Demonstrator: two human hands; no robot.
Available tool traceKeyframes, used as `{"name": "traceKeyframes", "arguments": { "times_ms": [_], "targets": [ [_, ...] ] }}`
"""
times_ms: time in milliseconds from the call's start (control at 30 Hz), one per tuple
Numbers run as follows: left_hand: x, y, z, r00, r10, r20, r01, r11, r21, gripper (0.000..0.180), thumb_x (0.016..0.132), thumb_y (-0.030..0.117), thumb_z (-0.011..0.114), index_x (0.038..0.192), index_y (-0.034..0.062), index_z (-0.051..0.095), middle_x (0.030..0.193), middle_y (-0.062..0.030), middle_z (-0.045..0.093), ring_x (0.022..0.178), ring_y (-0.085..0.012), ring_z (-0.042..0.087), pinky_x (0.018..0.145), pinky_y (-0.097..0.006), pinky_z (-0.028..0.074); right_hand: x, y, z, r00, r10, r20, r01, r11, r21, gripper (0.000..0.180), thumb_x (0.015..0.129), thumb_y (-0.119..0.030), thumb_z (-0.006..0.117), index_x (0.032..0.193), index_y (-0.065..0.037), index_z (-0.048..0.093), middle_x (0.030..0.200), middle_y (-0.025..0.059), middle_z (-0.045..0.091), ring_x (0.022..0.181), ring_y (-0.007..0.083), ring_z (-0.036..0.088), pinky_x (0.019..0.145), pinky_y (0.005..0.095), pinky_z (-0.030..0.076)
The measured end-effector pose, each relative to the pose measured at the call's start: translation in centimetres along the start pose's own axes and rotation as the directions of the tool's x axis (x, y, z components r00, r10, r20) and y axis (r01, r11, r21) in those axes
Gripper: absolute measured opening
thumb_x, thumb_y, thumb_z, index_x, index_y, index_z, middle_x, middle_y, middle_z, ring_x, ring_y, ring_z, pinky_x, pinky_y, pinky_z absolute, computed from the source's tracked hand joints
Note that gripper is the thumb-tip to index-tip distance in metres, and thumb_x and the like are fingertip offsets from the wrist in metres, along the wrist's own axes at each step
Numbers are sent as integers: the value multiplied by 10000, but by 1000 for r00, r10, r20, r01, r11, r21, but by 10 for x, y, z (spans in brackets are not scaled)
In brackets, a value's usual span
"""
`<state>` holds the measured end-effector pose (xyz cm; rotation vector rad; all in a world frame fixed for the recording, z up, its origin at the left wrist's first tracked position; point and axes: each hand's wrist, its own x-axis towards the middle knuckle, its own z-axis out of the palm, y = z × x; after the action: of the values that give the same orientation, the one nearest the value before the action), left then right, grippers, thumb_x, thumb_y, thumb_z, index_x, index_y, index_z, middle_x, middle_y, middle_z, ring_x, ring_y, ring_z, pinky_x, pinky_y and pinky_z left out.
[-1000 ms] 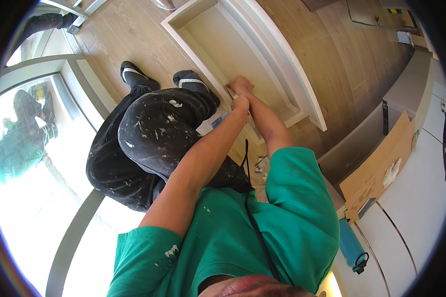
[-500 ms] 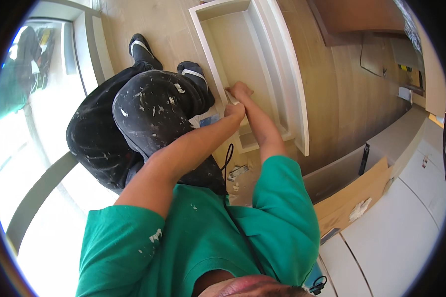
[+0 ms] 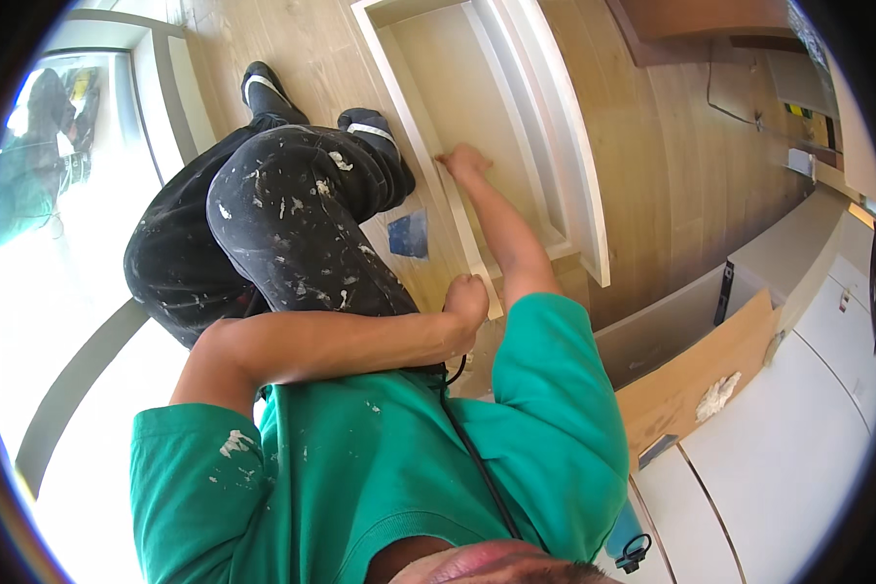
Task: The person applies strips of white tape to the internal edges and corner seams of a white wooden drawer by hand. They tear lengths of tape from a roll and press them firmly into place along the joints.
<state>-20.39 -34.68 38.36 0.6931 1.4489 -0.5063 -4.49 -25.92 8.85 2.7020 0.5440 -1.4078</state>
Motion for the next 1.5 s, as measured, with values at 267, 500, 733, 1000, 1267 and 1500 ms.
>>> {"name": "traceKeyframes", "arguments": {
  "times_ms": [267, 500, 733, 1000, 1267, 1500],
  "targets": [
    [10, -21, 16, 847, -193, 496, 254, 966, -57, 352, 1006, 321, 345, 1086, 84, 593, 962, -82, 659, 814, -209, 635, 752, -376, 504, -13, 1, 12, 991, 8, -136, -10, 1000, -8, 614, 775, -638, 738, 1070, -100, 747, 1111, 138, 733, 1068, 341, 679, 958, 549, 444],
    [42, -14, 13, 831, -284, 478, 253, 959, 130, 390, 1047, 267, 286, 1203, 27, 551, 1158, -137, 656, 1055, -260, 653, 952, -425, 517, -8, 70, 58, 994, -78, -73, 91, 978, 187, 465, 798, -487, 742, 952, -50, 763, 991, 170, 740, 959, 326, 706, 808, 428, 546],
    [40, -9, 10, 786, -315, 533, 189, 942, 278, 401, 1053, 259, 282, 1242, 11, 535, 1222, -141, 641, 1102, -267, 636, 1006, -434, 492, -55, 93, 62, 994, -49, -93, 94, 809, 581, 415, 760, -379, 800, 552, -58, 638, 527, 70, 595, 464, 169, 518, 489, 367, 392],
    [46, -6, 5, 785, -372, 496, 187, 905, 383, 355, 1029, 246, 362, 1261, 35, 529, 1229, -131, 625, 1117, -265, 625, 1000, -433, 499, -47, 96, 84, 1000, 23, -15, -9, 785, 619, 384, 662, -405, 879, 595, -79, 690, 643, 67, 680, 573, 174, 601, 582, 359, 475],
    [50, -7, 5, 808, -370, 459, 212, 909, 359, 333, 1017, 222, 380, 1249, 48, 543, 1219, -123, 629, 1122, -267, 632, 1004, -437, 511, -45, 99, 85, 994, 109, 22, -99, 785, 612, 393, 680, -441, 872, 789, -79, 763, 813, 101, 733, 741, 228, 688, 686, 368, 534],
    [63, -17, 3, 838, -314, 446, 177, 930, 322, 341, 1013, 215, 352, 1200, 33, 572, 1139, -128, 661, 1031, -276, 675, 939, -451, 550, -35, 99, 96, 956, 290, 42, -269, 810, 521, 401, 684, -447, 867, 842, -89, 778, 945, 113, 755, 901, 246, 722, 795, 372, 548]
  ]
}}
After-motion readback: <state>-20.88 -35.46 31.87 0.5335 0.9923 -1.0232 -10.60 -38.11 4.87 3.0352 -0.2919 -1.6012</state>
